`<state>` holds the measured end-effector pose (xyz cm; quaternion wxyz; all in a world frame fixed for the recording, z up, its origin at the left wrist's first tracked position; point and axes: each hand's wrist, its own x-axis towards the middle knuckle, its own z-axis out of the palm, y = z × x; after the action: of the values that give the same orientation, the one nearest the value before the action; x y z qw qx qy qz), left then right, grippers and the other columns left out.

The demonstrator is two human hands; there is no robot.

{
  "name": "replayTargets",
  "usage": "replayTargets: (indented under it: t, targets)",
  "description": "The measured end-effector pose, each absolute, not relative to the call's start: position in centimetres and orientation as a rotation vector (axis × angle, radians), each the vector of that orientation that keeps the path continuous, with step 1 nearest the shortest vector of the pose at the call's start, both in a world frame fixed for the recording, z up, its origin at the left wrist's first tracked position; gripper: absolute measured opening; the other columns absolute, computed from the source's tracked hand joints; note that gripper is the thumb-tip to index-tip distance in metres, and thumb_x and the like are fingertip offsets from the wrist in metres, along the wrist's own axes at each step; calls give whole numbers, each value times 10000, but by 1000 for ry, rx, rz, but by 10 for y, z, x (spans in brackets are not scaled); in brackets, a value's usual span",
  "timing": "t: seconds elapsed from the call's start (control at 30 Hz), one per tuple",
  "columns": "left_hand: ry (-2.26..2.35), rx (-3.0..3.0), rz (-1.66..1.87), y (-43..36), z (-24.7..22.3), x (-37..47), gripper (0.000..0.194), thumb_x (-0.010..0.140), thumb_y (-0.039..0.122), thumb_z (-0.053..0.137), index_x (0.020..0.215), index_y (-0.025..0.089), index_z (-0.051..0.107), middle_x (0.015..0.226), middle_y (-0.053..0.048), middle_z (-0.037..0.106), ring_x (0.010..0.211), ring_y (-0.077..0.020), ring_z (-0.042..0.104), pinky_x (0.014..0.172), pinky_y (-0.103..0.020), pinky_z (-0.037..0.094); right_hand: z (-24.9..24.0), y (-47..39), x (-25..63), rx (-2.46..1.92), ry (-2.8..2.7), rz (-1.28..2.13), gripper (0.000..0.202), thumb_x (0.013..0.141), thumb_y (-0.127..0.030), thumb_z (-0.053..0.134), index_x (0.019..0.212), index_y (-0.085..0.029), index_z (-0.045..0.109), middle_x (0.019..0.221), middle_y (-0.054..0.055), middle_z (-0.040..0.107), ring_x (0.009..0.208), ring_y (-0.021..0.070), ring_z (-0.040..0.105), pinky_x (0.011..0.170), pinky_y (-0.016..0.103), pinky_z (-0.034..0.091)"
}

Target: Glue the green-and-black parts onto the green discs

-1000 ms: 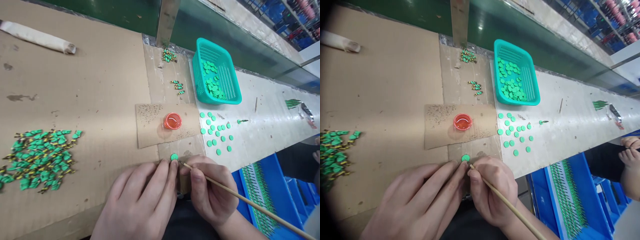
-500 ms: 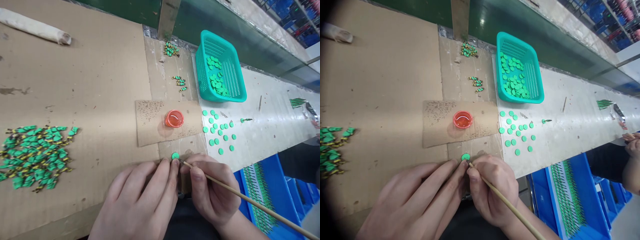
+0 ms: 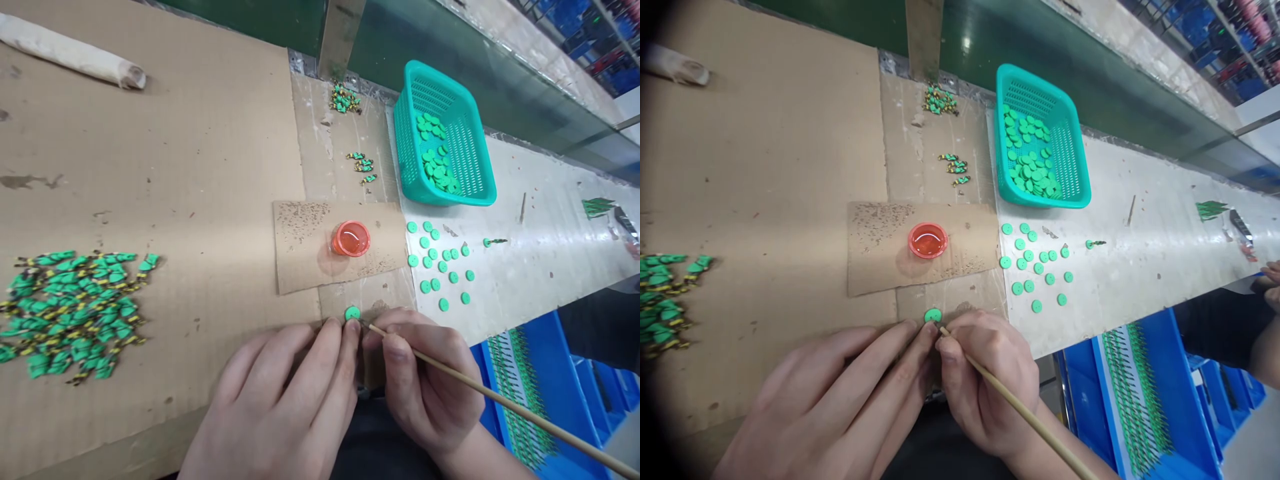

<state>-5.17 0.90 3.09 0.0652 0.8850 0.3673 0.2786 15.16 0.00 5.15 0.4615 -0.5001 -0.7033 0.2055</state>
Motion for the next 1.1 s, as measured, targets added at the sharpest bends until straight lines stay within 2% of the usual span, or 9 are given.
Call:
replayTargets:
  t: [0.27,0.43,0.6,0.73,0.9,1.1]
  targets:
    - [1094,2676,815,10,31,-51,320,1083,207,686,1369,120,801,1393,-68,826,1145,-316,672,958,-526,490,51,-5,151,-1270,-1640,508,268,1048,1,639,1208,-213,660,928,28,795,836,191,818,717,328,704]
    - [1103,2693,839,8,29,-54,328,1088,220,669,1370,119,803,1375,-75,829,1127,-319,667,941,-520,486,59,5,155,-1242,-1586,478,273,1048,14,643,1211,-199,690,914,41,798,832,207,825,695,351,709]
    - [1129,2658,953,10,27,-50,331,1060,191,716,1363,83,798,1316,-99,840,1101,-319,662,935,-518,488,76,43,153,-1214,-1567,282,203,1093,-40,648,1117,-234,698,861,-4,747,735,183,776,658,360,661]
    - [1162,2648,1016,10,23,-48,340,1064,170,714,1382,69,783,1253,-105,842,1082,-314,658,927,-516,483,78,70,151,-1344,-1633,285,129,1104,-125,703,1051,-240,677,868,-21,732,743,151,730,686,330,598]
    - [1173,2672,1001,9,20,-49,346,1036,158,745,1373,95,789,1265,-85,840,1089,-306,653,937,-516,491,73,82,150,-1393,-1755,297,199,1129,-161,667,955,-245,620,807,-43,680,683,120,666,633,284,531]
    - [1180,2659,1011,11,22,-48,327,1020,181,765,1335,103,807,1234,-72,850,1084,-302,644,933,-514,499,73,84,148,-1426,-1786,251,211,1132,-154,658,945,-244,618,792,-50,686,666,109,678,622,256,530]
